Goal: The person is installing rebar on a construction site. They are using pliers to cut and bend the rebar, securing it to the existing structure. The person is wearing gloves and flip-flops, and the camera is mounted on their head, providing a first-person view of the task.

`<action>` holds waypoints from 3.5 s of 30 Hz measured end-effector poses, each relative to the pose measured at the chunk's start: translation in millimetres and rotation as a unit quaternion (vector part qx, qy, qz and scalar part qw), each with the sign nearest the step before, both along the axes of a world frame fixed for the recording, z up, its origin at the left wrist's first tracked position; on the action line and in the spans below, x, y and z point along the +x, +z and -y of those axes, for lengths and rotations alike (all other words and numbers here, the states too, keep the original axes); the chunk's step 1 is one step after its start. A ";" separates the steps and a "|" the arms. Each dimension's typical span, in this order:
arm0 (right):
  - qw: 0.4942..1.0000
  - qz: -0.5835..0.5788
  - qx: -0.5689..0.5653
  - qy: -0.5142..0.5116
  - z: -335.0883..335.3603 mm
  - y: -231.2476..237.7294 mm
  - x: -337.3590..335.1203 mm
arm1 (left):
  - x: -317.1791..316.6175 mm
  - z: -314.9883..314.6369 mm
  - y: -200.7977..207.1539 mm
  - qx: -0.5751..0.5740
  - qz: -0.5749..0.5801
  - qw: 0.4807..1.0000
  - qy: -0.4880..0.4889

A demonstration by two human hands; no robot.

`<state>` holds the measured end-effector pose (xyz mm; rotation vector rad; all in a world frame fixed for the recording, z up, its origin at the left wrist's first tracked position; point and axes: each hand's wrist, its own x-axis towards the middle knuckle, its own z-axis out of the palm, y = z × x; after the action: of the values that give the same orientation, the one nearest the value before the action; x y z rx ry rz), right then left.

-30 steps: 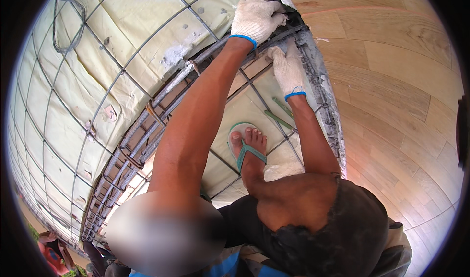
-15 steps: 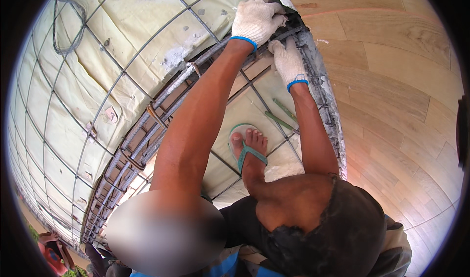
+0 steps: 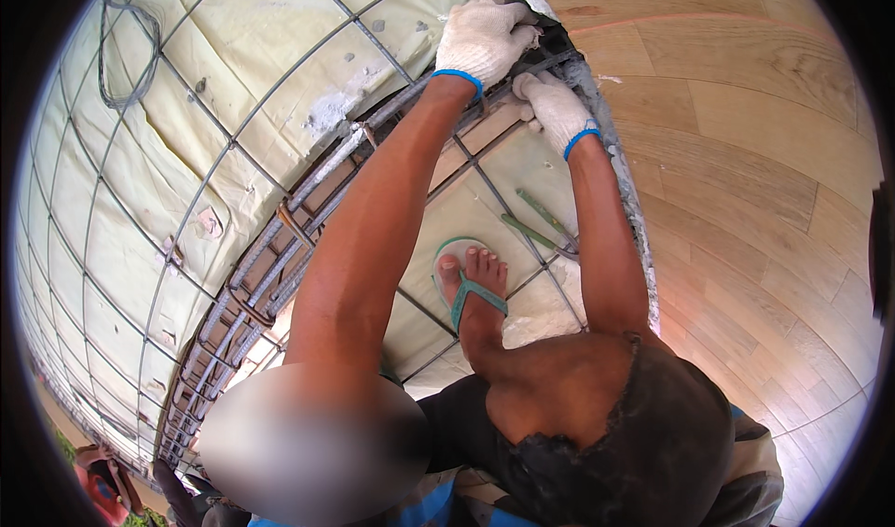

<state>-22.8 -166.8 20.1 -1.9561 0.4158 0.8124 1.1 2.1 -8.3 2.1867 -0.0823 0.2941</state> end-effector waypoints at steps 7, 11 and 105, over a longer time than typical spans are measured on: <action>0.997 -0.016 0.069 -0.044 7.6 -6.4 1.7 | 0.3 -2.9 -4.4 -0.055 -0.026 0.998 -0.008; 0.979 -0.063 0.147 -0.127 7.2 -4.0 4.2 | 7.2 -2.2 -6.8 -0.095 -0.018 0.995 -0.018; 0.944 0.284 -0.145 0.088 -8.5 19.4 16.9 | -53.2 59.8 7.4 0.168 -0.037 0.968 0.181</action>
<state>-5.9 -158.4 39.5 -2.4149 0.0099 0.2668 -52.1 -57.6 -0.9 2.5429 0.3363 0.4262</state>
